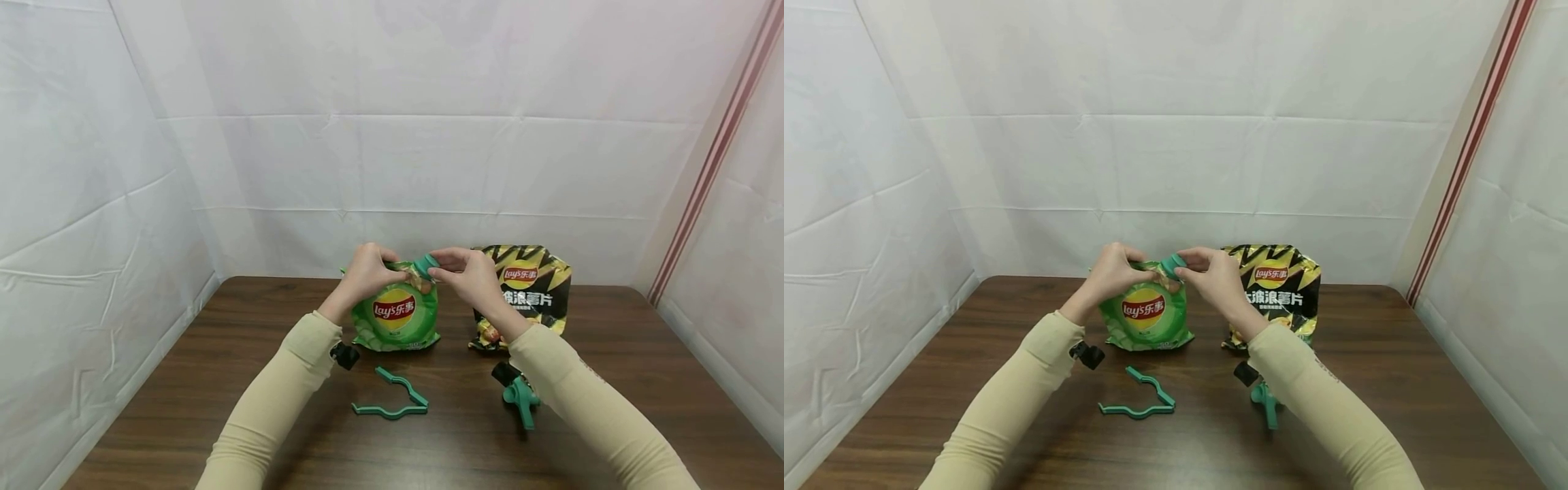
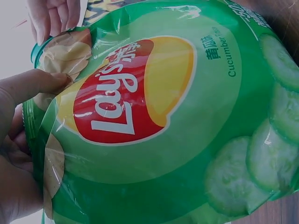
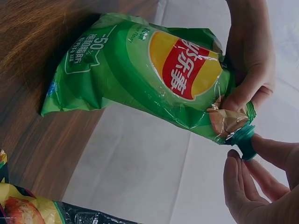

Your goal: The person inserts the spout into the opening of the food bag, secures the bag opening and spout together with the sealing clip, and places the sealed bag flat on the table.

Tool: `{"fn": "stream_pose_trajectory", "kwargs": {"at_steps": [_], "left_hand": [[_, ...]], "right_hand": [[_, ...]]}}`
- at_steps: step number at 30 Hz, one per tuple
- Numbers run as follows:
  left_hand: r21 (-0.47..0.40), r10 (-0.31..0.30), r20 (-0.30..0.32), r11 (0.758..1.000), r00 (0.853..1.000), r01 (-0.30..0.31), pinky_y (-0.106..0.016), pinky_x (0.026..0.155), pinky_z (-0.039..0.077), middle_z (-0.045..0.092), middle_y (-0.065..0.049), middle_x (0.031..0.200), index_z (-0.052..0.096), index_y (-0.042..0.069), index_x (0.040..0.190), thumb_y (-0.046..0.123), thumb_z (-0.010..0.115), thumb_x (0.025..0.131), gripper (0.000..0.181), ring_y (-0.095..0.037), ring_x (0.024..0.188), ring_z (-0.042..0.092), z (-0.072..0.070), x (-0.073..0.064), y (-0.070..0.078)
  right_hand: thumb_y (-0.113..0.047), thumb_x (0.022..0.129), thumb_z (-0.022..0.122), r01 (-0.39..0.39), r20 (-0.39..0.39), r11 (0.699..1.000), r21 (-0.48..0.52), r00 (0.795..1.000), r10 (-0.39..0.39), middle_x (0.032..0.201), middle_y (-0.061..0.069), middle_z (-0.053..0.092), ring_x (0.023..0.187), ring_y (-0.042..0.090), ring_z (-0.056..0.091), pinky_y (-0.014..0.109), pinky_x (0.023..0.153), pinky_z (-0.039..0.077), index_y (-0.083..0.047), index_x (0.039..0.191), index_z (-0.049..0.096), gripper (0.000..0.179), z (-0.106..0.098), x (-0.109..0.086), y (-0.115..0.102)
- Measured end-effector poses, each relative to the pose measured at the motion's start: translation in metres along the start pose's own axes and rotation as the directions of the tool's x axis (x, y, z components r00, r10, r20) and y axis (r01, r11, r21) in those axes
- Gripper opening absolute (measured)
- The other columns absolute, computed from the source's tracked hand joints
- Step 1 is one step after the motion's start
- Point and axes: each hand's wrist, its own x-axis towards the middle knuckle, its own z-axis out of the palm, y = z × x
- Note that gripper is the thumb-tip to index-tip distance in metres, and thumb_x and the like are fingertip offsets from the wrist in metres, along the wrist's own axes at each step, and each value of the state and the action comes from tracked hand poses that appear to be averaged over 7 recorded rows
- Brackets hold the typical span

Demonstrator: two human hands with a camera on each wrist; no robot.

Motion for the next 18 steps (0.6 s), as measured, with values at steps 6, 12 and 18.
{"fn": "stream_pose_trajectory", "kwargs": {"at_steps": [6, 12, 18], "left_hand": [[0.018, -0.009, 0.000, 1.000, 1.000, 0.009, -0.023, 0.046, 0.039, 0.061, -0.001, 0.055, 0.065, 0.009, 0.061, 0.015, 0.073, 0.080, 0.022, -0.011, 0.044, 0.048, -0.0007, -0.0006, 0.0004], [0.024, -0.003, 0.037, 1.000, 0.999, 0.002, -0.024, 0.050, 0.047, 0.069, -0.004, 0.066, 0.073, 0.008, 0.073, 0.014, 0.073, 0.082, 0.011, -0.011, 0.051, 0.057, -0.0016, 0.0002, 0.0007], [0.015, -0.005, 0.101, 1.000, 0.995, 0.004, -0.024, 0.053, 0.048, 0.072, -0.005, 0.076, 0.076, 0.009, 0.082, 0.019, 0.074, 0.083, 0.011, -0.011, 0.056, 0.060, -0.0047, 0.0005, 0.0015]], "right_hand": [[-0.023, 0.086, 0.071, -0.002, 0.007, 1.000, 0.010, 1.000, 0.002, 0.104, 0.010, 0.072, 0.094, 0.022, 0.069, 0.036, 0.077, 0.056, -0.011, 0.111, 0.070, 0.028, 0.0002, -0.0002, 0.0034], [-0.023, 0.085, 0.072, 0.005, 0.001, 1.000, 0.013, 1.000, -0.005, 0.104, 0.009, 0.072, 0.093, 0.022, 0.069, 0.036, 0.077, 0.056, -0.011, 0.109, 0.071, 0.027, 0.0006, 0.0011, 0.0044], [-0.021, 0.085, 0.073, 0.022, -0.012, 1.000, 0.002, 1.000, -0.022, 0.104, 0.010, 0.072, 0.092, 0.022, 0.070, 0.035, 0.077, 0.056, -0.010, 0.109, 0.071, 0.027, 0.0015, 0.0008, 0.0050]]}}
